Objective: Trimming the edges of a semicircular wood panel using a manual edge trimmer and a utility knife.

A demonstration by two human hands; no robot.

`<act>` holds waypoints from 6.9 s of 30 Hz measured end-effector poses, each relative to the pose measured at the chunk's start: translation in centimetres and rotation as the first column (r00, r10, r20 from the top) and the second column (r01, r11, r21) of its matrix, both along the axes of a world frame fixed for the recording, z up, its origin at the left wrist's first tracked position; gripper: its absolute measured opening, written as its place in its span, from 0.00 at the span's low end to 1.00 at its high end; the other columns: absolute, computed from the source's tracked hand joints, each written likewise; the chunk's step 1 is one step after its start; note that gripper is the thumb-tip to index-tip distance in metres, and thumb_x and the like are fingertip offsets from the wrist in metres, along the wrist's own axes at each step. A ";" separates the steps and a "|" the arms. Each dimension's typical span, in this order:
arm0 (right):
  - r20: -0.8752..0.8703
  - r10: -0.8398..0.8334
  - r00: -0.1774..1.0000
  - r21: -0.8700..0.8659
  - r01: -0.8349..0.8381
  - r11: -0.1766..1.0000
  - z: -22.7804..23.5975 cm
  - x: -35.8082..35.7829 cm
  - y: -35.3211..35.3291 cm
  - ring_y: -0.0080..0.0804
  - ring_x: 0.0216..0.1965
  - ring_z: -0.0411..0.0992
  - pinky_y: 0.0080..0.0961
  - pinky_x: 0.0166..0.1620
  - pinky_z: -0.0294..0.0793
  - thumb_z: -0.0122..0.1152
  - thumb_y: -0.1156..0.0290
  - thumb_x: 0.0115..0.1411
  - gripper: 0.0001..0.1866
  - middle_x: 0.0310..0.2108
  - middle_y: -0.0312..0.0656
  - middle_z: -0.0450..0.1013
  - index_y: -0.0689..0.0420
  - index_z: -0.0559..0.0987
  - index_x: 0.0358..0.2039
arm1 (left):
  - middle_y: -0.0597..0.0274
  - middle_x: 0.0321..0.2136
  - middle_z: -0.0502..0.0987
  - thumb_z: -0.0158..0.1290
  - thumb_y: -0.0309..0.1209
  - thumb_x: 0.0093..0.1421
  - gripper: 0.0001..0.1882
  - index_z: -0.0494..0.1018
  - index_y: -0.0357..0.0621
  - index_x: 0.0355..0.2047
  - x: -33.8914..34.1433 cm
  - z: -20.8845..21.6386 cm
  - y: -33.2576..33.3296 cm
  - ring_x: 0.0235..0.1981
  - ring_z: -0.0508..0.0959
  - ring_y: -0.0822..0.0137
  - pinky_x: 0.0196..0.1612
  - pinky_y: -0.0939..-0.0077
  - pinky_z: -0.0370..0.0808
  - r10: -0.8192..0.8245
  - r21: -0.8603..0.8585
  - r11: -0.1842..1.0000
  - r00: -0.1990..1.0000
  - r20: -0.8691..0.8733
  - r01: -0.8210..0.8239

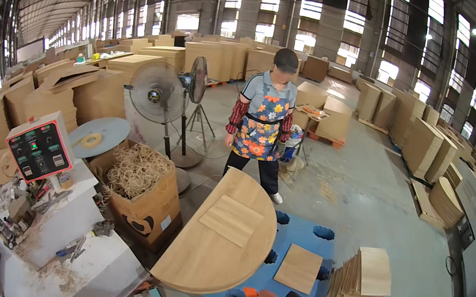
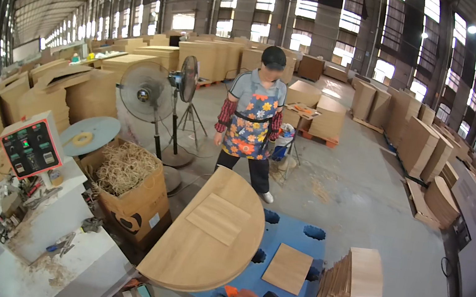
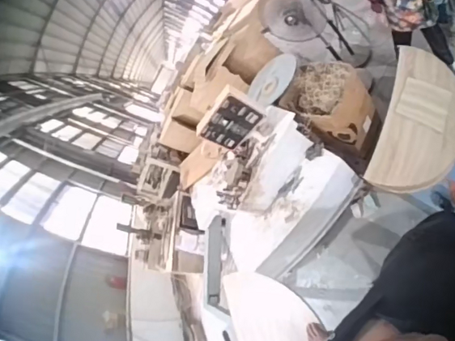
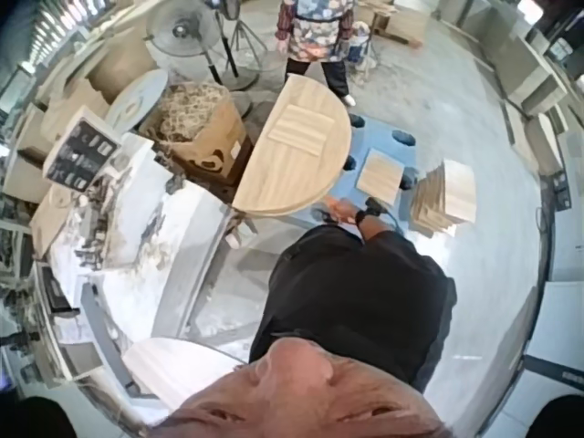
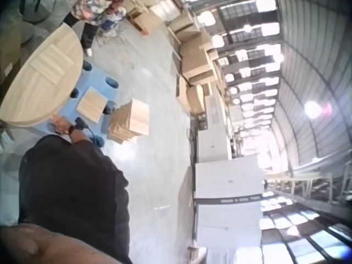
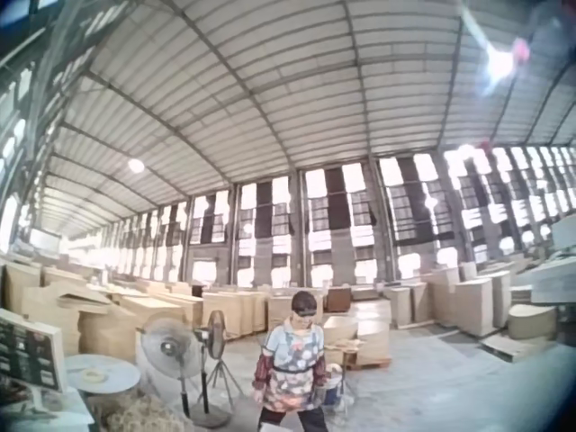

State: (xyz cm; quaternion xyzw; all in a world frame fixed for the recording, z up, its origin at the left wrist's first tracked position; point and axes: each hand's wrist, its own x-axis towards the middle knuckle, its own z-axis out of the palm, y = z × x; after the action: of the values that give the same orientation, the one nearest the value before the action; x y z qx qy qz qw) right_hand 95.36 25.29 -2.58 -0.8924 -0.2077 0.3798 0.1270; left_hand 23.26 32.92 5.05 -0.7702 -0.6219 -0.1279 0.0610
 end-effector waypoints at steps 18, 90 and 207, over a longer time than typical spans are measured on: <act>-0.087 -0.023 0.996 -0.109 0.014 0.994 1.2 -1.8 -2.3 0.51 0.41 0.78 0.43 0.41 0.74 0.63 0.57 0.50 0.22 0.39 0.54 0.79 0.63 0.82 0.38 | 0.39 0.55 0.68 0.44 0.37 0.62 0.27 0.67 0.30 0.56 0.6 0.9 1.7 0.58 0.66 0.39 0.62 0.50 0.64 -0.102 0.056 0.993 0.994 -0.032 0.104; -0.813 0.576 -0.086 0.570 -0.325 0.755 10.0 -88.2 69.0 0.18 0.29 0.66 0.15 0.26 0.65 0.59 0.62 0.66 0.15 0.35 0.32 0.70 0.56 0.73 0.49 | 0.54 0.59 0.69 0.52 0.35 0.50 0.30 0.71 0.48 0.57 -5.5 3.9 9.1 0.64 0.63 0.53 0.68 0.48 0.53 0.508 -0.454 0.818 0.814 0.280 -0.354; -0.337 0.941 -0.022 0.861 -0.412 0.299 5.8 -70.9 39.0 0.13 0.24 0.63 0.14 0.24 0.63 0.56 0.69 0.66 0.14 0.31 0.32 0.69 0.59 0.66 0.47 | 0.80 0.14 0.59 0.51 0.46 0.67 0.16 0.69 0.50 0.29 11.7 6.2 -11.6 0.14 0.57 0.81 0.19 0.83 0.54 0.244 -0.917 0.086 -0.884 0.399 -0.390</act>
State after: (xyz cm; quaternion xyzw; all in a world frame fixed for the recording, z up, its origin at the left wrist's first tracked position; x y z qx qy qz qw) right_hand 24.43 64.31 3.25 -0.2467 -0.6449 0.6869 0.2267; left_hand 35.00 21.30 11.21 0.3306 -0.7012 -0.5594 -0.2934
